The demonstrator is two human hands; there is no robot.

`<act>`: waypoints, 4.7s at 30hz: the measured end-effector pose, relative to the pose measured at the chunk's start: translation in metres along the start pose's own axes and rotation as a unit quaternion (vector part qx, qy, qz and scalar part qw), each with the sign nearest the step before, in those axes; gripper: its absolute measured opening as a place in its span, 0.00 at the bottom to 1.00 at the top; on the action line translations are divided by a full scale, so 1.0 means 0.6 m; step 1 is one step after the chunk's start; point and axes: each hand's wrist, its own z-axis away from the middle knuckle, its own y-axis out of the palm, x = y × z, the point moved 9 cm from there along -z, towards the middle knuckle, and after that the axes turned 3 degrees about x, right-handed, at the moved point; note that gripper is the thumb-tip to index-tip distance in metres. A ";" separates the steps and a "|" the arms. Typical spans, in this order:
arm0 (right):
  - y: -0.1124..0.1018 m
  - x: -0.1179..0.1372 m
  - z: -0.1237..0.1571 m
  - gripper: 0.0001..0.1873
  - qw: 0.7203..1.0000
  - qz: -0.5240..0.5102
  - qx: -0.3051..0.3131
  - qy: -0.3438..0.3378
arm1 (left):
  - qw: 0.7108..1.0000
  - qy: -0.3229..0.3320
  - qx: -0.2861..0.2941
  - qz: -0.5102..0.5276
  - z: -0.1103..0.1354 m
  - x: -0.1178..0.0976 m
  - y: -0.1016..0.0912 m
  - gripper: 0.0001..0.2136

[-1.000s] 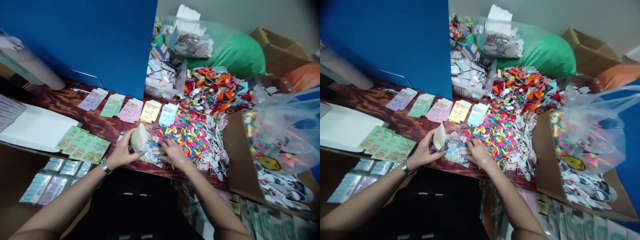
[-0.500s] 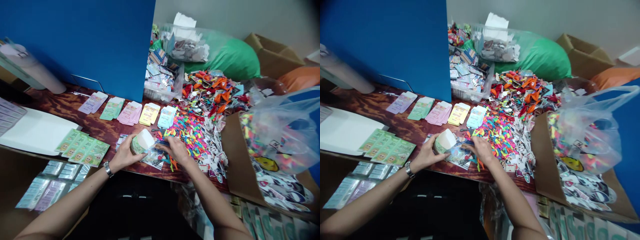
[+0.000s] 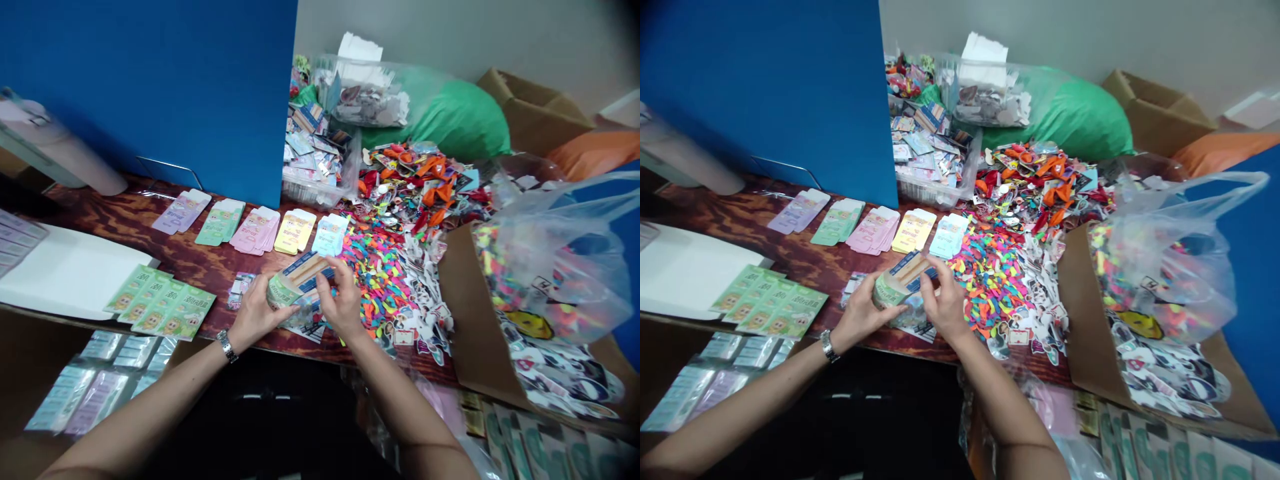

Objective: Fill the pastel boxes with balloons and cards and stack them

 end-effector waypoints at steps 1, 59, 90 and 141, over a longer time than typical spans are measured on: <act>0.005 0.006 0.003 0.18 0.999 0.035 0.008 -0.020 | 1.000 0.007 0.003 0.002 0.000 -0.003 0.003 0.30; -0.117 -0.218 -0.037 0.13 0.950 0.181 0.205 0.152 | 0.988 0.120 0.093 -0.033 -0.040 -0.064 0.097 0.32; -0.011 -0.024 -0.010 0.10 0.953 0.194 0.217 -0.089 | 0.979 0.159 0.050 -0.119 -0.052 -0.079 0.103 0.30; -0.028 0.069 -0.143 0.12 0.954 0.012 0.259 -0.148 | 0.989 -0.094 0.074 0.092 -0.069 0.000 0.074 0.38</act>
